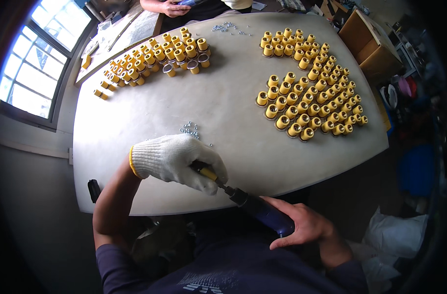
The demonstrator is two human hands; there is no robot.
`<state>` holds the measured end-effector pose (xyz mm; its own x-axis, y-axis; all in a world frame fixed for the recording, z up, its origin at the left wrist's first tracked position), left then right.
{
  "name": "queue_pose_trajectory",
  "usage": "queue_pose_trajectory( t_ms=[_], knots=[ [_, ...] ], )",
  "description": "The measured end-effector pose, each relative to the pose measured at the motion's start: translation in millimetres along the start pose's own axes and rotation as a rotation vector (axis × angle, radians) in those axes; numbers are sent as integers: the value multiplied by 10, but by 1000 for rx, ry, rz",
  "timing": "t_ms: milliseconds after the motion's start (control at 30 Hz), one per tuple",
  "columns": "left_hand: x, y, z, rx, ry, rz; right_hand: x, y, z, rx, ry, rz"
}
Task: The person assembles small yellow components and metal fasteners using an electric screwdriver.
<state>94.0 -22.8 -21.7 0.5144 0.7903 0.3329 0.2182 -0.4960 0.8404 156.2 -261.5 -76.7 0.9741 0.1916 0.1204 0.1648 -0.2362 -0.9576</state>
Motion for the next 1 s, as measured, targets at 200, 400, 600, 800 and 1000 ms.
queue_pose_trajectory(
  t_ms=[200, 400, 600, 800, 1000],
  knots=[
    [502, 36, 334, -52, 456, 332, 121, 207, -195, -162, 120, -11],
    [956, -228, 731, 12, 875, 376, 19, 198, -129, -100, 89, 26],
    [989, -424, 684, 162, 1007, 463, 9, 348, -258, -89, 147, 30],
    [911, -329, 850, 343, 784, 246, 1, 313, -185, -67, 132, 27],
    [866, -258, 533, 218, 811, -231, 37, 354, -262, -66, 151, 56]
  ],
)
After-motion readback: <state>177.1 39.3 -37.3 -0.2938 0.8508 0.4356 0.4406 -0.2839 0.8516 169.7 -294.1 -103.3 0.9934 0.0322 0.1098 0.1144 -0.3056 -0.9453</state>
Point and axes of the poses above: each hand's wrist, its own z-axis towards the middle knuckle, its own x-axis out of the back of the hand, y = z × x, the point moved 8 cm from there along z, towards the middle knuckle, and after that the axes turned 3 degrees about -y, right-handed, at the moved point
